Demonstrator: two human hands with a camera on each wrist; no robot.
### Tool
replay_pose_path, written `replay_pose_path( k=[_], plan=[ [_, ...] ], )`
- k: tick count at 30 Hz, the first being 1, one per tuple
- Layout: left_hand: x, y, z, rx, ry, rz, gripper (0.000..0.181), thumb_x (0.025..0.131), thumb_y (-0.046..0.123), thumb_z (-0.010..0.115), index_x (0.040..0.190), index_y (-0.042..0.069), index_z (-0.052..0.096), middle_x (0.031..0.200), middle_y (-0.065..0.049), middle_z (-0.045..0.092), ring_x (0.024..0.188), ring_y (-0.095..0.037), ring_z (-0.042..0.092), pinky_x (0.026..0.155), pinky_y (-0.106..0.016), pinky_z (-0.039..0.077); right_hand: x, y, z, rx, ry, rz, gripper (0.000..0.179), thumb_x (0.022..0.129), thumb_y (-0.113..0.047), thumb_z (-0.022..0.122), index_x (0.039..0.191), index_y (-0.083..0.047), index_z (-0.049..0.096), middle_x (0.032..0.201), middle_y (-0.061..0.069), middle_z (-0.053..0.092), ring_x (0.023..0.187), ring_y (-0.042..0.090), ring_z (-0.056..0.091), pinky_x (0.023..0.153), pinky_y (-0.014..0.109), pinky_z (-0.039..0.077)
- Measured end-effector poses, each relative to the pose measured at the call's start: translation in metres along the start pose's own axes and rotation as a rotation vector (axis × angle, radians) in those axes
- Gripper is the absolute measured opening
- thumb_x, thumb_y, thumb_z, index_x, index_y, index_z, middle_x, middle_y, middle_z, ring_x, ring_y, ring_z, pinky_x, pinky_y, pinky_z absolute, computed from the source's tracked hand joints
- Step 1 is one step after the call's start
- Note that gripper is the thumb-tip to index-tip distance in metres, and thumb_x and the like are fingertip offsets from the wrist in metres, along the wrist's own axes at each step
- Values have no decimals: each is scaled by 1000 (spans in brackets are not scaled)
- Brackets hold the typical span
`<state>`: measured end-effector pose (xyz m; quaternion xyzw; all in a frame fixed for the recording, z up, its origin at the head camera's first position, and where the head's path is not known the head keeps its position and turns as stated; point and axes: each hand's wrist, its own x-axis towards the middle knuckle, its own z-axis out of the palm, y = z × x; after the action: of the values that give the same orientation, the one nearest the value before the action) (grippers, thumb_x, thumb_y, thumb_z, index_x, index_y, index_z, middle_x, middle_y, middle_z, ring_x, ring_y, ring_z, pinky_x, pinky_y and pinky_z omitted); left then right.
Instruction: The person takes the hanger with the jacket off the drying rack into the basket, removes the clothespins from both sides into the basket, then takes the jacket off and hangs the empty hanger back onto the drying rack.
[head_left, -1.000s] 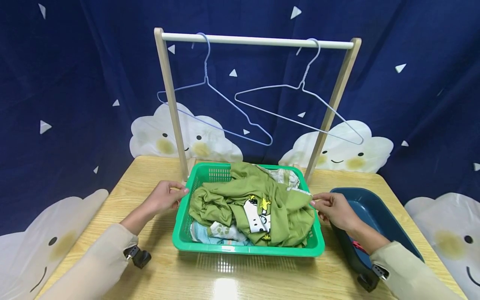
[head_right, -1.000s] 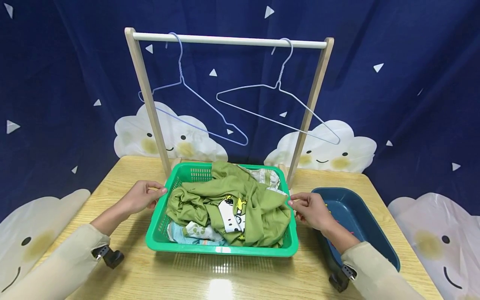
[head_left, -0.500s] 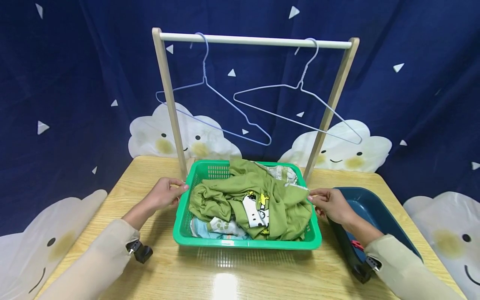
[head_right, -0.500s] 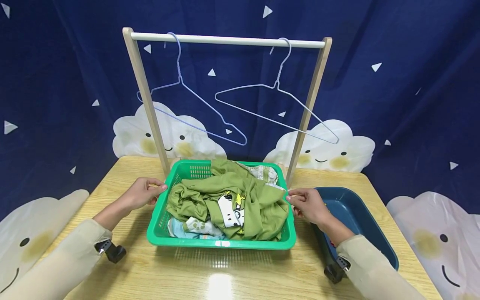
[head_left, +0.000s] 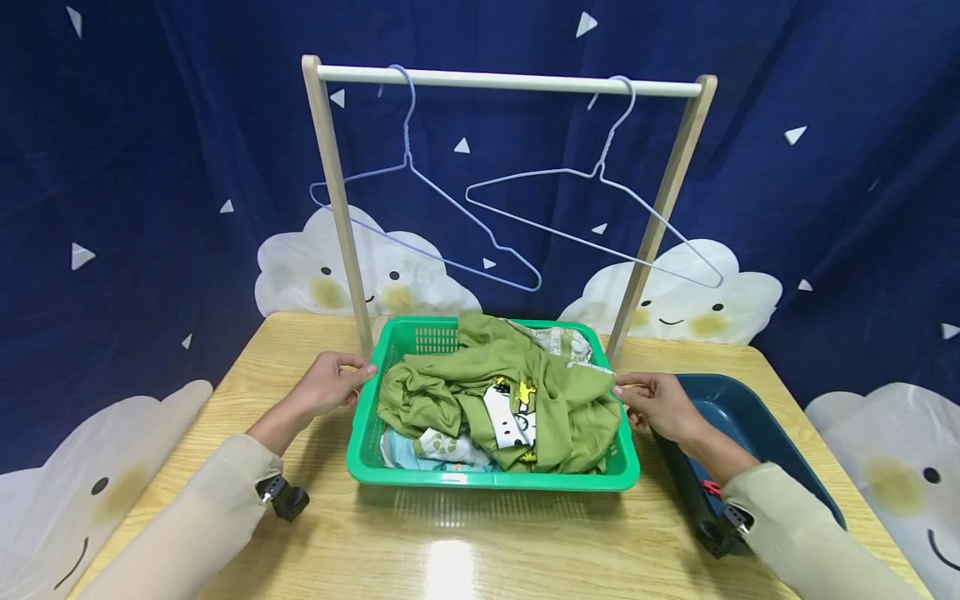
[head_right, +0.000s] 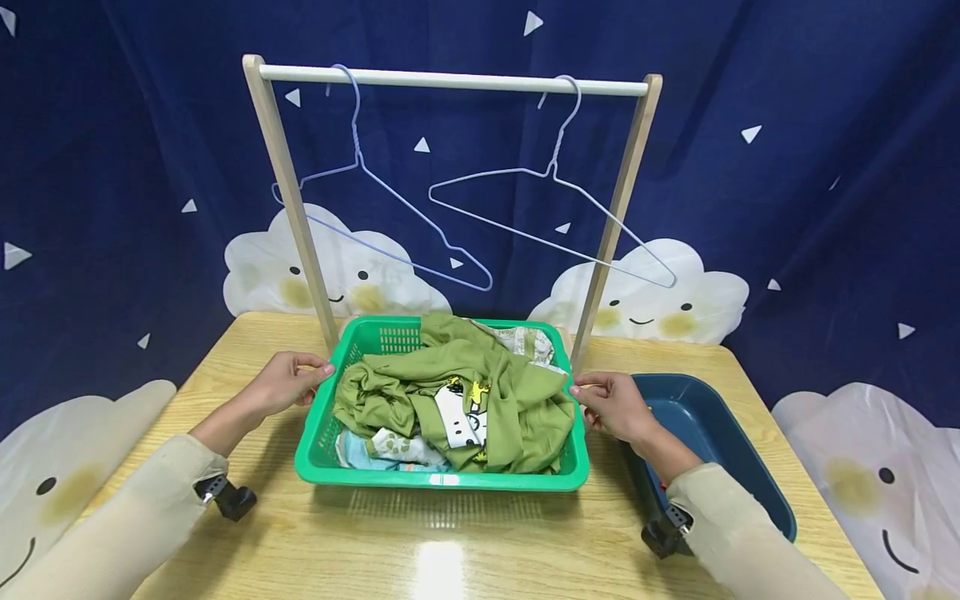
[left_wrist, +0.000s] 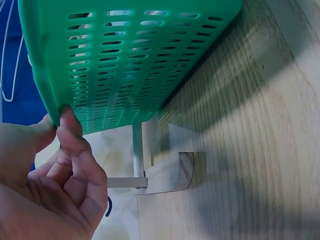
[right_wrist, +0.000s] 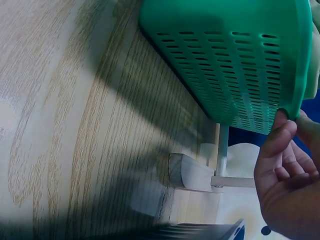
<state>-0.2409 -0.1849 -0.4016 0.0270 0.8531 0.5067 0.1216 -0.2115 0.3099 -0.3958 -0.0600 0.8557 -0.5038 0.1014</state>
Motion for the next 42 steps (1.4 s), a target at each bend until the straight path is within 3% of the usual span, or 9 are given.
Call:
replay_pose_path(
  k=[28,37,42],
  plan=[
    [-1,-2,3,-47,13,-16,39,105,22,56,126,-11,59,54,7,56,57,-9,55,57,-24,49,-2,-1,0,2,-2,-7,44,105,-13,53,137,17,47,61,-4,58,58,10,49,52,34,42],
    [-1,-3,3,-32,26,9,37,105,19,56,124,-13,59,54,7,55,55,-10,55,57,-26,49,-1,-5,0,-55,10,-26,44,104,-13,55,136,18,49,60,-2,54,58,9,51,52,33,45],
    [-1,-1,3,-2,38,22,35,104,18,56,119,-12,61,53,9,55,54,-8,55,56,-27,49,-1,-8,0,-91,9,-3,44,104,-14,56,136,16,50,62,1,57,63,16,58,55,33,49]
  ],
)
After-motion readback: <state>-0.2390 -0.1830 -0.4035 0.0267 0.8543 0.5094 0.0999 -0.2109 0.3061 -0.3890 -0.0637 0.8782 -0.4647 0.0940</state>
